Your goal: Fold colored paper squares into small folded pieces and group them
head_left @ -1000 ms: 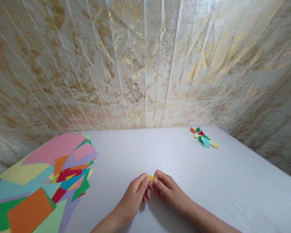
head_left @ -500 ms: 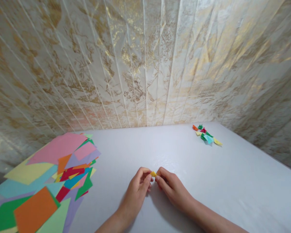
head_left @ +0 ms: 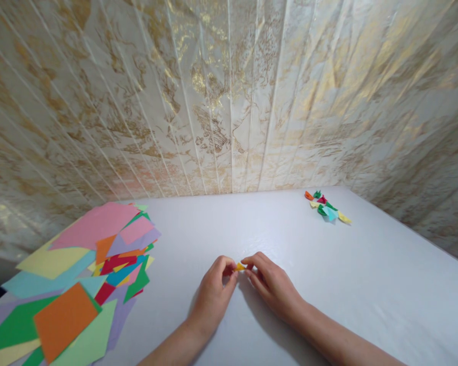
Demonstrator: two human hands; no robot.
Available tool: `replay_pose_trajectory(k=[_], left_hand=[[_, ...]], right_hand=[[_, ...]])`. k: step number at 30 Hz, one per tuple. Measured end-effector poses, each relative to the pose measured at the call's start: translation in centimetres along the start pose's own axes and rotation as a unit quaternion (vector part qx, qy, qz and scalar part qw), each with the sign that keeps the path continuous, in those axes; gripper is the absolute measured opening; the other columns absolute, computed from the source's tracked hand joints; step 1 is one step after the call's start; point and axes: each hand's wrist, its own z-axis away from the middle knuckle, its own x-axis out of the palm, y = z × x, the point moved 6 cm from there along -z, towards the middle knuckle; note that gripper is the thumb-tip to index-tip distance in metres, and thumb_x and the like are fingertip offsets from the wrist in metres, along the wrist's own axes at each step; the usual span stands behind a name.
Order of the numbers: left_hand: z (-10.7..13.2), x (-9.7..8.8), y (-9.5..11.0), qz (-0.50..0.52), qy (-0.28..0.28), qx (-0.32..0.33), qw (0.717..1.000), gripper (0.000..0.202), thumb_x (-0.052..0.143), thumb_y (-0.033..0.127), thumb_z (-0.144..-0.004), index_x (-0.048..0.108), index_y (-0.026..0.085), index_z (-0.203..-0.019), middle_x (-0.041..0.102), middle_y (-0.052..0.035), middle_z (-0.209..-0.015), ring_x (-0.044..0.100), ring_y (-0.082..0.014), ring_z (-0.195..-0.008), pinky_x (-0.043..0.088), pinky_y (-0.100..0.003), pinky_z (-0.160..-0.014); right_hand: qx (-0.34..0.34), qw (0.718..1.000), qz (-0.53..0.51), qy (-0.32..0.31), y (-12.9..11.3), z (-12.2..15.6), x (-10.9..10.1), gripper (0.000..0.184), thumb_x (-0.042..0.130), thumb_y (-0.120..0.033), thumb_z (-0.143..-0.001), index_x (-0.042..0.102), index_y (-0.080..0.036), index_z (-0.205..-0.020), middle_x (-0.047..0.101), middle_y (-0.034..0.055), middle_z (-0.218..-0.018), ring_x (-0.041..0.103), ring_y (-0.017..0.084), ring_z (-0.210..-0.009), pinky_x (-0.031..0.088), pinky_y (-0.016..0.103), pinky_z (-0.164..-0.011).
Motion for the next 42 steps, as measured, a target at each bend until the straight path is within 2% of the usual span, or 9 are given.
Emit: replay_pose_trajectory(k=[4, 11, 19, 31, 39, 42], left_hand=[[0.2, 0.1, 0.2, -0.060, -0.009, 0.031, 0.998, 0.008, 0.051, 0.016, -0.089, 0.054, 0.023, -0.088, 0.062, 0.0010, -0.089, 0.058, -0.0176, -0.086, 0.045, -0.030, -0.079], [0.1, 0.6, 0.6, -0.114, -0.049, 0.037, 0.992, 0.012, 0.056, 0.010, -0.084, 0.055, 0.022, -0.084, 0.061, 0.0004, -0.089, 0.056, -0.0194, -0.090, 0.043, -0.032, -0.079], [0.0, 0.6, 1.0, -0.124, -0.054, 0.056, 0.989, 0.011, 0.057, 0.011, -0.086, 0.057, 0.021, -0.083, 0.061, -0.0015, -0.093, 0.053, -0.0208, -0.095, 0.043, -0.033, -0.084], [0.1, 0.9, 1.2, -0.156, -0.059, 0.062, 0.984, 0.014, 0.056, 0.007, -0.085, 0.055, 0.021, -0.081, 0.058, -0.0011, -0.089, 0.052, -0.0204, -0.091, 0.042, -0.033, -0.080], [0.0, 0.9, 1.1, -0.167, -0.072, 0.060, 0.981, 0.016, 0.054, 0.007, -0.086, 0.054, 0.021, -0.078, 0.059, -0.0003, -0.085, 0.052, -0.0201, -0.087, 0.041, -0.033, -0.077], [0.1, 1.0, 1.0, -0.175, -0.070, 0.059, 0.980, 0.014, 0.053, 0.007, -0.086, 0.055, 0.021, -0.083, 0.061, -0.0008, -0.088, 0.053, -0.0204, -0.087, 0.041, -0.035, -0.077]], right_hand=[[-0.012, 1.000, -0.013, 0.021, 0.0, -0.1, -0.1, 0.018, 0.045, -0.011, -0.090, 0.058, -0.022, -0.096, 0.056, 0.0016, -0.092, 0.055, 0.013, -0.072, 0.042, 0.025, -0.067], [-0.016, 1.000, 0.007, -0.004, 0.2, 0.1, 0.8, 0.021, 0.050, -0.004, -0.085, 0.058, -0.022, -0.090, 0.057, -0.0006, -0.088, 0.056, 0.013, -0.075, 0.041, 0.023, -0.068], [0.000, 0.999, 0.025, -0.023, 0.2, -0.1, 0.9, 0.019, 0.053, -0.004, -0.085, 0.059, -0.021, -0.088, 0.059, -0.0005, -0.088, 0.058, 0.013, -0.077, 0.042, 0.023, -0.070], [0.026, 0.994, 0.100, -0.047, -0.3, 0.0, 0.8, 0.019, 0.054, -0.001, -0.084, 0.061, -0.019, -0.084, 0.059, 0.0011, -0.087, 0.058, 0.014, -0.078, 0.042, 0.023, -0.070], [0.034, 0.992, 0.114, -0.050, -0.4, -0.2, 0.8, 0.018, 0.052, -0.003, -0.085, 0.059, -0.019, -0.085, 0.061, 0.0012, -0.087, 0.058, 0.015, -0.078, 0.041, 0.023, -0.070], [0.029, 0.993, 0.110, -0.041, -0.3, -0.2, 0.7, 0.016, 0.053, -0.004, -0.086, 0.058, -0.019, -0.089, 0.061, 0.0010, -0.087, 0.058, 0.015, -0.077, 0.040, 0.024, -0.069]])
